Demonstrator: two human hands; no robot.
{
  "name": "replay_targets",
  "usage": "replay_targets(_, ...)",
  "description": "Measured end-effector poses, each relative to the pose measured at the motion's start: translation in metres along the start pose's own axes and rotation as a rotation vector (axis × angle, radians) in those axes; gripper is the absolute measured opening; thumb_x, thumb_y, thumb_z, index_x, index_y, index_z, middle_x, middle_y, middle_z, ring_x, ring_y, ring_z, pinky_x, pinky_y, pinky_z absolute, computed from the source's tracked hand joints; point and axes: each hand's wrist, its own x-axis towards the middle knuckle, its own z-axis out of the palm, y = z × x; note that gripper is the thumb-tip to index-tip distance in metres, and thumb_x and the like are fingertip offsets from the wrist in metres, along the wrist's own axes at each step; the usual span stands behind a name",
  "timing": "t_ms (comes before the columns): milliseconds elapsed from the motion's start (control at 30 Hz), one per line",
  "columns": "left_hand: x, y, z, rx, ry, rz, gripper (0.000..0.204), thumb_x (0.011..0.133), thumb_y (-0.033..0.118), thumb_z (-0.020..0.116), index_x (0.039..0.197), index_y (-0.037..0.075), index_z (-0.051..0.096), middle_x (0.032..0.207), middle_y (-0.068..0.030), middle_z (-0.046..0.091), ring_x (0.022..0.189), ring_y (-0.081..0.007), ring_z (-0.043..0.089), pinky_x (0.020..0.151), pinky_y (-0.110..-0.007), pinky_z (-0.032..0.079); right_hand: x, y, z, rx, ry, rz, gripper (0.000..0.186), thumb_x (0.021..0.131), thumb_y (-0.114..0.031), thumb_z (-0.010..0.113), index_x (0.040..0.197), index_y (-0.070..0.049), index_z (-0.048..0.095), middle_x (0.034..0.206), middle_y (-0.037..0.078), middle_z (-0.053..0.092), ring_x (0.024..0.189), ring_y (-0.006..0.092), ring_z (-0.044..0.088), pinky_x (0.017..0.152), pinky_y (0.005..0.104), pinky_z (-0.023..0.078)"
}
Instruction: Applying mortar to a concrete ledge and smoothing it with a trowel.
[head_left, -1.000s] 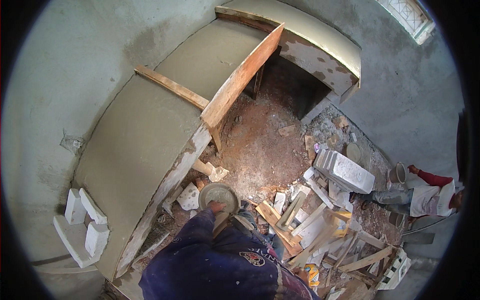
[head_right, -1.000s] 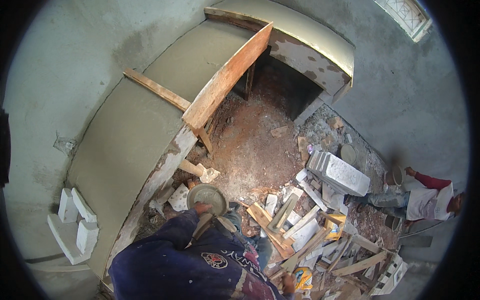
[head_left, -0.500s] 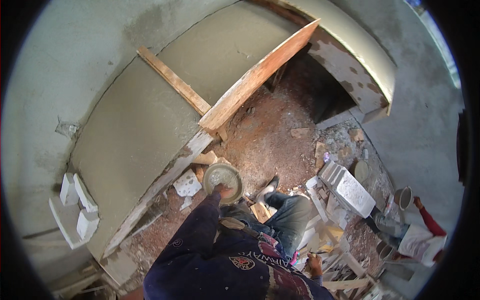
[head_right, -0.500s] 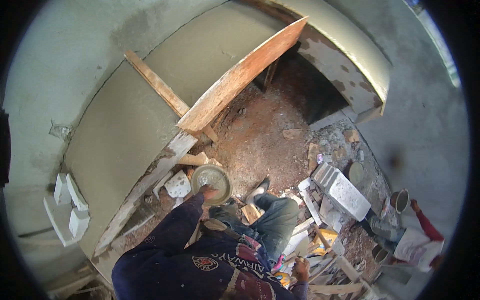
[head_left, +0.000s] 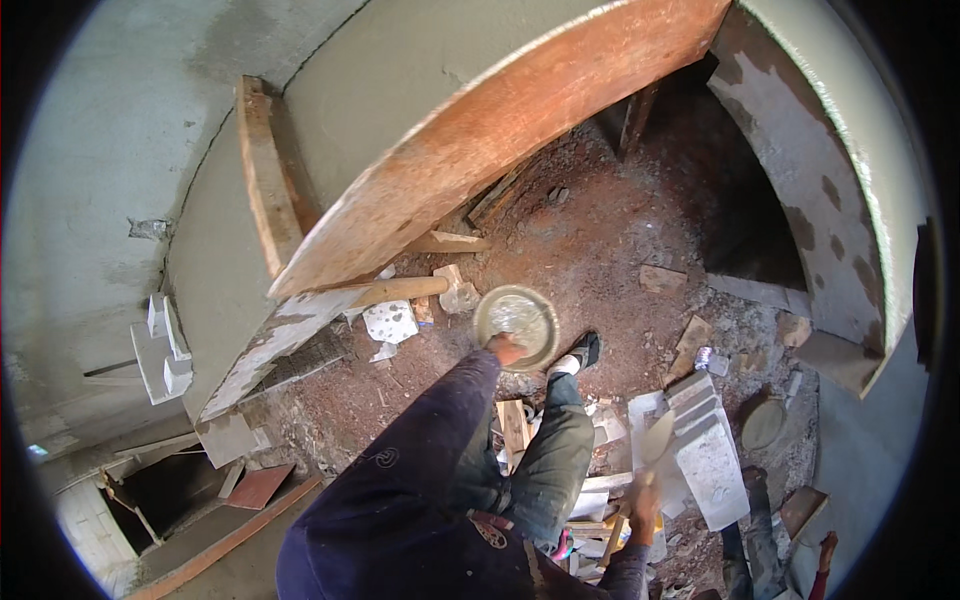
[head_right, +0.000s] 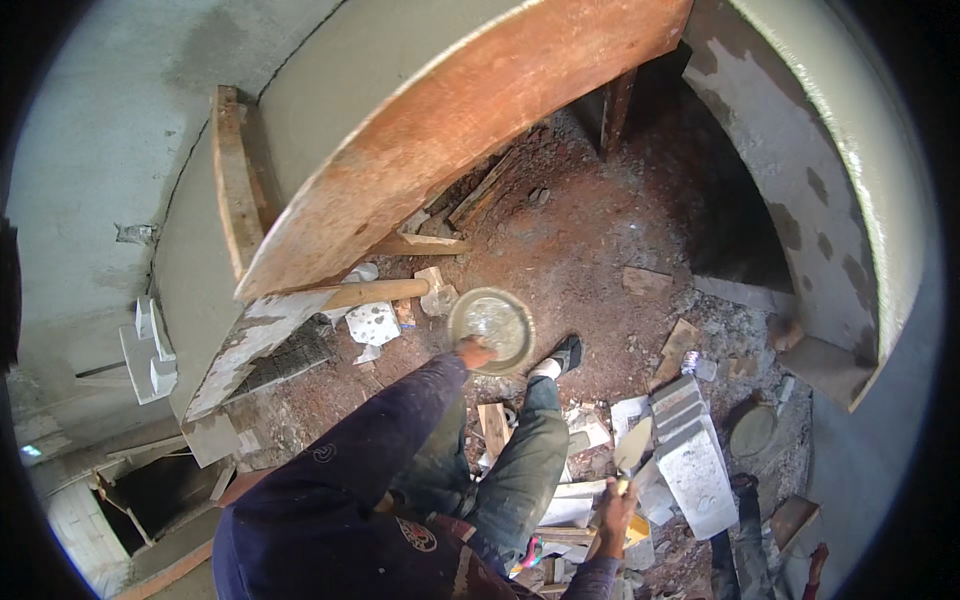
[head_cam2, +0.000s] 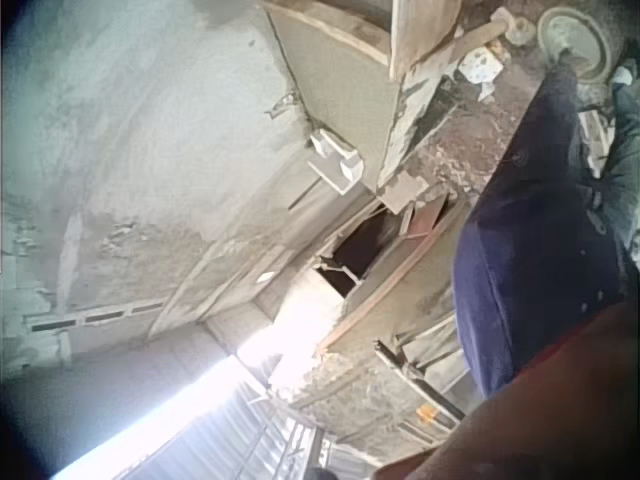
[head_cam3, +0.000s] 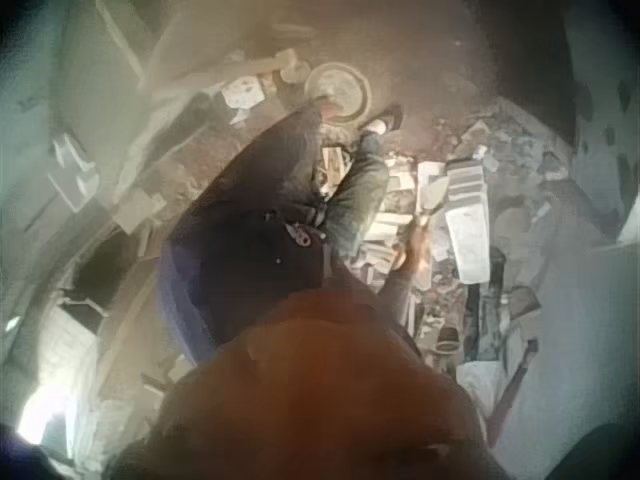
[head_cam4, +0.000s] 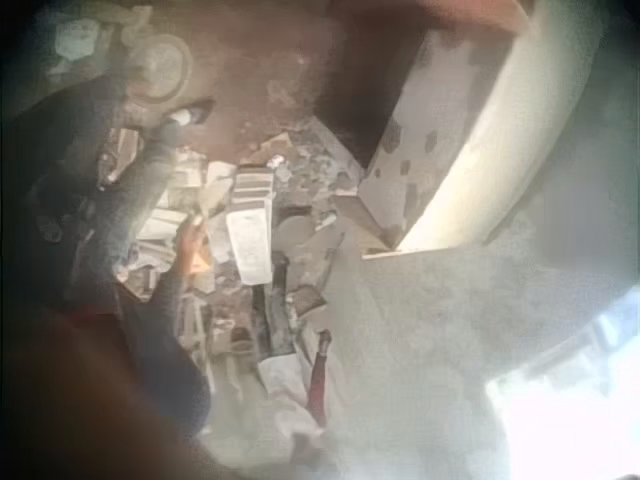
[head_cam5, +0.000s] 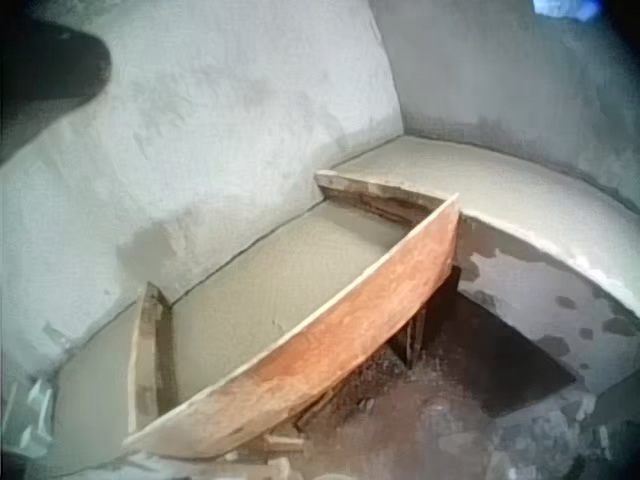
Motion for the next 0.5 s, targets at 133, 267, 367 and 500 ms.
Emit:
replay_targets(133,0.076,0.057,-0.002,-0.05,0.062,-0.02,0.035,0.089,0.034,0.048,0.12,0.024,0.059,0.13,-0.0146,0.053,0.118,-0.0336,0.051,0.102,-0.045,0.038,0.024,-0.069,0.009,-0.245,0.142,-0.08,0.023,0.084,-0.02,0.067,0.095,-0.004,0.054,0.075,0.004,0.052,0.062,0.0146,0.051,0.054,0.0299,0.045)
replay_targets(267,0.163,0.094,-0.016,-0.877,0.069,-0.271,0.066,0.076,0.047,0.067,0.121,0.0,0.056,0.127,-0.0232,0.054,0.118,-0.0333,0.052,0.099,-0.043,0.041,0.084,-0.006,-0.022,-0.521,0.131,-0.112,0.049,0.075,-0.032,0.074,0.106,0.002,0.056,0.084,0.019,0.062,0.072,0.0315,0.057,0.069,0.0407,0.047)
replay_targets(367,0.194,0.148,-0.033,-0.705,0.313,-0.233,0.059,0.07,0.044,0.071,0.105,-0.002,0.064,0.101,-0.0228,0.066,0.096,-0.0339,0.064,0.084,-0.038,0.05,0.111,-0.001,-0.006,-0.663,0.146,-0.23,0.045,0.078,-0.03,0.071,0.109,-0.001,0.057,0.081,0.021,0.061,0.073,0.0334,0.06,0.069,0.0413,0.048)
replay_targets(500,0.223,0.136,-0.022,-0.72,0.215,-0.123,0.053,0.075,0.042,0.068,0.103,-0.003,0.064,0.099,-0.0229,0.067,0.096,-0.0336,0.065,0.083,-0.038,0.05,0.155,-0.01,0.052,-0.697,0.024,-0.136,0.043,0.083,-0.028,0.063,0.114,-0.001,0.054,0.086,0.023,0.063,0.08,0.0371,0.063,0.072,0.0442,0.048)
